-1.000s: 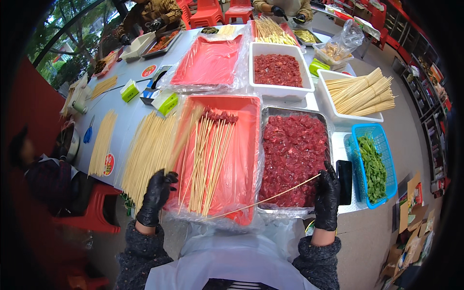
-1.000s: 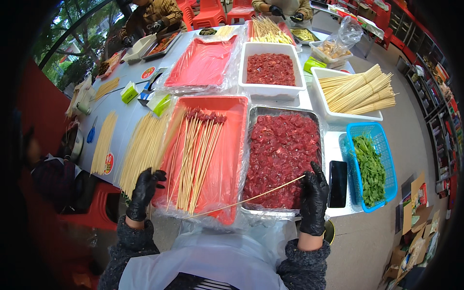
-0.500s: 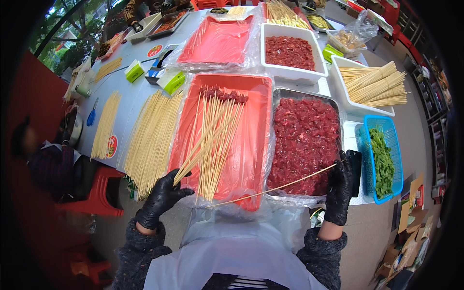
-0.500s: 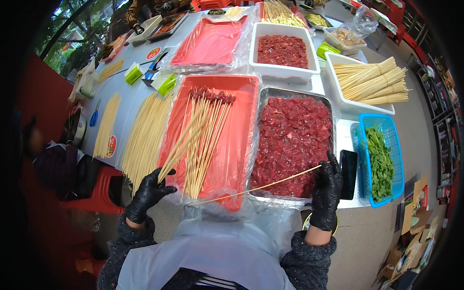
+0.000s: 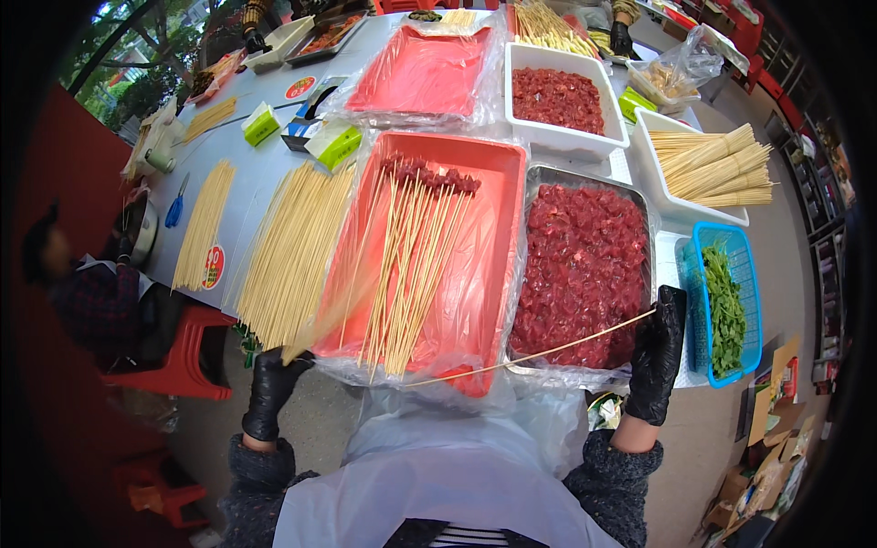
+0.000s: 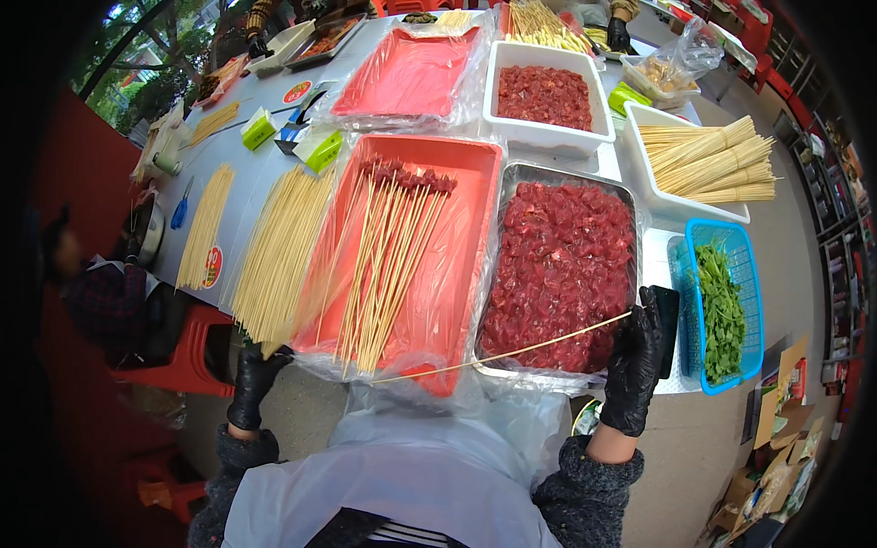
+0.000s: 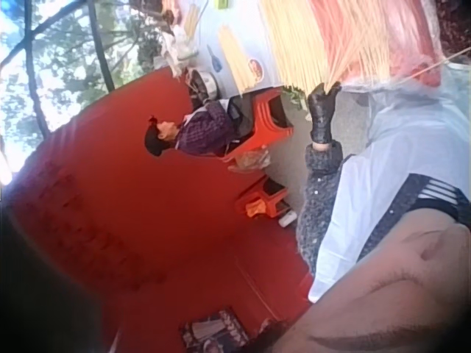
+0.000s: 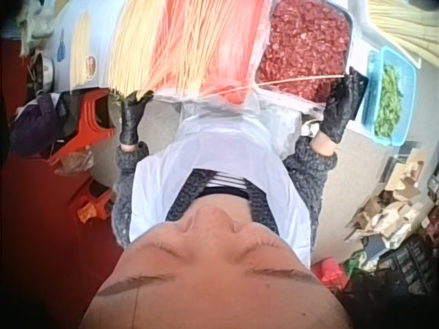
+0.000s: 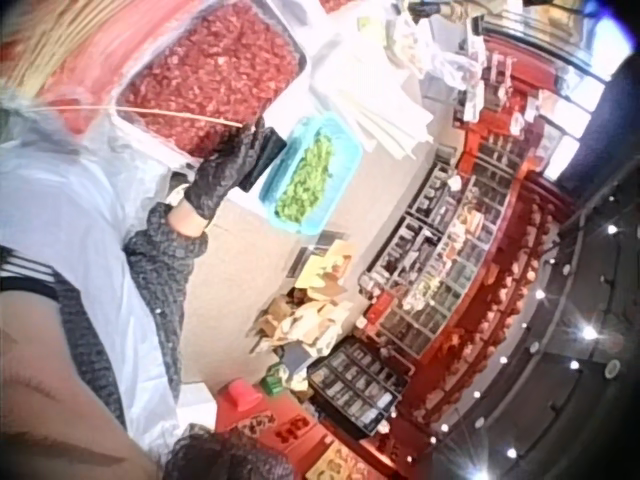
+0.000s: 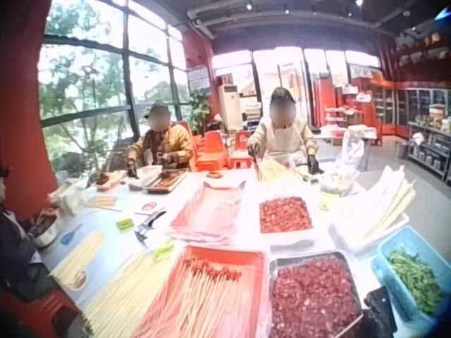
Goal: The person threads small pieces of raw red meat onto wooden skewers one by one. They place the finished skewers into a red tray. Other trays of meat, vegetables, and skewers are visible on the table.
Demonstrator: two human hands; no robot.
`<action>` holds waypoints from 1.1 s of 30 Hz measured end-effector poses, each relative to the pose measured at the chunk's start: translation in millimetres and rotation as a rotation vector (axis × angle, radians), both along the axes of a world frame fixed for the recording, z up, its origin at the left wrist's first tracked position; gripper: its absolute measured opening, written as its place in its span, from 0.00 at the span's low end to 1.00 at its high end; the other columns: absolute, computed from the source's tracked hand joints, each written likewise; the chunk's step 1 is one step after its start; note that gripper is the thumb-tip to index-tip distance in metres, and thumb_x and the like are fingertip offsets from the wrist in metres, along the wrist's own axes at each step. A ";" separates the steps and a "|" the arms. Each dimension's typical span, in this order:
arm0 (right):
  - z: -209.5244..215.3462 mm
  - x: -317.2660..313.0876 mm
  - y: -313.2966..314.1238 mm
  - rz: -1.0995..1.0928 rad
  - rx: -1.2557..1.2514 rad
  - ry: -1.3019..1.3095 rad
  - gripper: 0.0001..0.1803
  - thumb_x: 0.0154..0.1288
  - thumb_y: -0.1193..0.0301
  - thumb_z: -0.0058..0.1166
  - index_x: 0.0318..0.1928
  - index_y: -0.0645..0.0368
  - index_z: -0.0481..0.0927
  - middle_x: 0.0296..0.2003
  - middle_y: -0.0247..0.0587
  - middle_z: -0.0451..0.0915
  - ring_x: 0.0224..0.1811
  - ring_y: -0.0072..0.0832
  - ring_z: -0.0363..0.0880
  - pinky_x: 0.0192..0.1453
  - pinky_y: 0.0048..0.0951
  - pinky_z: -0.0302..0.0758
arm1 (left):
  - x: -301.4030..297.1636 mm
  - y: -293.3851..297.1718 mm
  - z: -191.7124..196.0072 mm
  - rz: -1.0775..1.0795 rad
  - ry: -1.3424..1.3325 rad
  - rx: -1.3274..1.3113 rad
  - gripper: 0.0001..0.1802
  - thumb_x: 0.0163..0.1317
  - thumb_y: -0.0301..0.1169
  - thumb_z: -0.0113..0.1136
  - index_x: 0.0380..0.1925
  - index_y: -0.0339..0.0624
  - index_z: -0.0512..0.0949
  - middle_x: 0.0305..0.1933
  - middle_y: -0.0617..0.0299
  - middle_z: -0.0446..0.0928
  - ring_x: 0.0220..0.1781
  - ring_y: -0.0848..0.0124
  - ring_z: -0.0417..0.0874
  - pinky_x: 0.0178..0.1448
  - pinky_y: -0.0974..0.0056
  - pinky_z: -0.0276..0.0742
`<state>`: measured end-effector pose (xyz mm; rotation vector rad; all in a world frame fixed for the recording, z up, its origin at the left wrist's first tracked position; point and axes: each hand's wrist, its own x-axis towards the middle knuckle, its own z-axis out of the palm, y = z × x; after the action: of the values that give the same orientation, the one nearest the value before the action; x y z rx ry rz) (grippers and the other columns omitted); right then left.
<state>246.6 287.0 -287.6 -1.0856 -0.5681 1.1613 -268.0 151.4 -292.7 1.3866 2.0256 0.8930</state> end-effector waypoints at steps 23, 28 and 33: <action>9.9 21.4 -4.0 -0.104 0.094 0.031 0.18 0.62 0.75 0.48 0.54 0.61 0.73 0.49 0.34 0.75 0.41 0.16 0.72 0.44 0.16 0.71 | 105.6 1.7 37.6 -0.747 0.107 -0.385 0.14 0.59 0.36 0.56 0.40 0.38 0.75 0.32 0.46 0.77 0.32 0.50 0.79 0.34 0.57 0.72; -6.7 23.3 -5.4 -0.047 0.273 -0.817 0.26 0.55 0.91 0.44 0.55 0.59 0.70 0.57 0.44 0.68 0.57 0.29 0.68 0.58 0.27 0.68 | 40.2 -2.6 71.6 -0.375 0.022 -0.393 0.10 0.57 0.31 0.61 0.35 0.36 0.78 0.26 0.61 0.78 0.30 0.74 0.77 0.35 0.65 0.72; 6.6 5.4 11.6 -0.046 0.173 -0.428 0.21 0.58 0.80 0.50 0.54 0.62 0.71 0.41 0.35 0.75 0.38 0.17 0.73 0.42 0.16 0.72 | 67.3 42.1 83.9 0.005 -0.362 -0.166 0.09 0.63 0.28 0.52 0.38 0.37 0.78 0.19 0.71 0.69 0.20 0.81 0.66 0.26 0.71 0.62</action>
<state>252.0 298.6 -281.0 -1.1962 -0.9524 0.8229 -200.7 193.4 -208.9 1.0452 1.7818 0.8841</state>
